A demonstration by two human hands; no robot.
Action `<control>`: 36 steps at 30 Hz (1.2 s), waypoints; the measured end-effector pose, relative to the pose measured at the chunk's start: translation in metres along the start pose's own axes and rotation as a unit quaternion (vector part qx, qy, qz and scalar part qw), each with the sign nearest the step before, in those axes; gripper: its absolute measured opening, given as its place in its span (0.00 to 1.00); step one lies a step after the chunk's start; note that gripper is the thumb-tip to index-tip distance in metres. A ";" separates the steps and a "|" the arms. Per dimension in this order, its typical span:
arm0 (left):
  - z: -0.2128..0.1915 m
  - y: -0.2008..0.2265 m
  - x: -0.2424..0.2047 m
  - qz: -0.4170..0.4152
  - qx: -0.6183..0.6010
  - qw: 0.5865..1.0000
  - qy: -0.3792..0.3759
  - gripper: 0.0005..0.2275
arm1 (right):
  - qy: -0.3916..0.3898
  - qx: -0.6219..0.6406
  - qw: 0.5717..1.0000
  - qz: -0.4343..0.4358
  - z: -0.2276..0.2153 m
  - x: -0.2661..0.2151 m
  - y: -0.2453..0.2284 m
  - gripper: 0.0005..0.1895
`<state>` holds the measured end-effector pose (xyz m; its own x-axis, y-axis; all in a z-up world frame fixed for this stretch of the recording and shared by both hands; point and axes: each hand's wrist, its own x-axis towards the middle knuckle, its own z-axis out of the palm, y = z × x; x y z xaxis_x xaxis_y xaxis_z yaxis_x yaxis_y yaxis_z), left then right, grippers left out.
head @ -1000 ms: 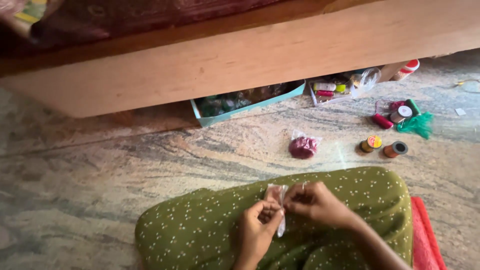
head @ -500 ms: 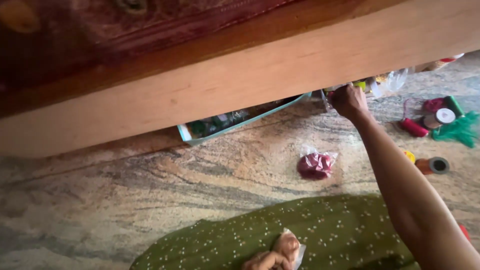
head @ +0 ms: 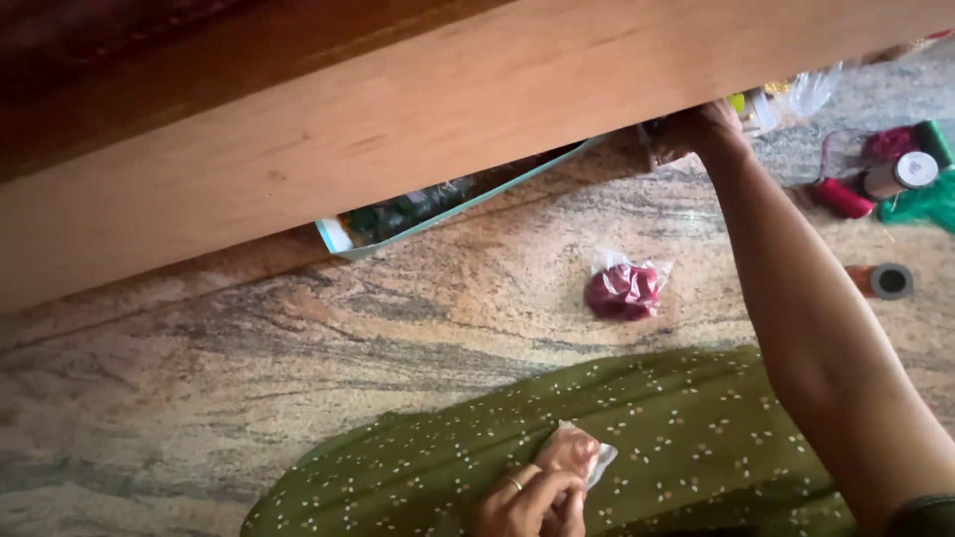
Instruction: The recorder is tying ribbons into knots and packaging small amounts of material into plastic bags.
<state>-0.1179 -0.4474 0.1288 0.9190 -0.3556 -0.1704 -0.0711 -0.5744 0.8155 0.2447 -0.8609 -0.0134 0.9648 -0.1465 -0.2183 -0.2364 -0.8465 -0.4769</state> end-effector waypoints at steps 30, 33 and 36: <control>-0.035 0.074 -0.031 -0.066 -0.570 0.812 0.105 0.06 | -0.056 0.455 0.888 -0.036 -0.075 -0.452 -0.219 0.03; -0.039 0.080 -0.042 -0.050 -0.575 0.808 0.119 0.06 | -0.055 0.495 0.862 -0.100 -0.070 -0.464 -0.222 0.04; -0.043 0.086 -0.052 -0.040 -0.567 0.814 0.120 0.06 | -0.057 0.571 0.816 -0.070 -0.074 -0.473 -0.223 0.05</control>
<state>-0.1552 -0.4466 0.2310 0.9617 -0.1184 -0.2471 0.2724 0.5103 0.8157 -0.1509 -0.6409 0.2592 0.9899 0.0151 -0.1408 -0.1411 0.1871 -0.9721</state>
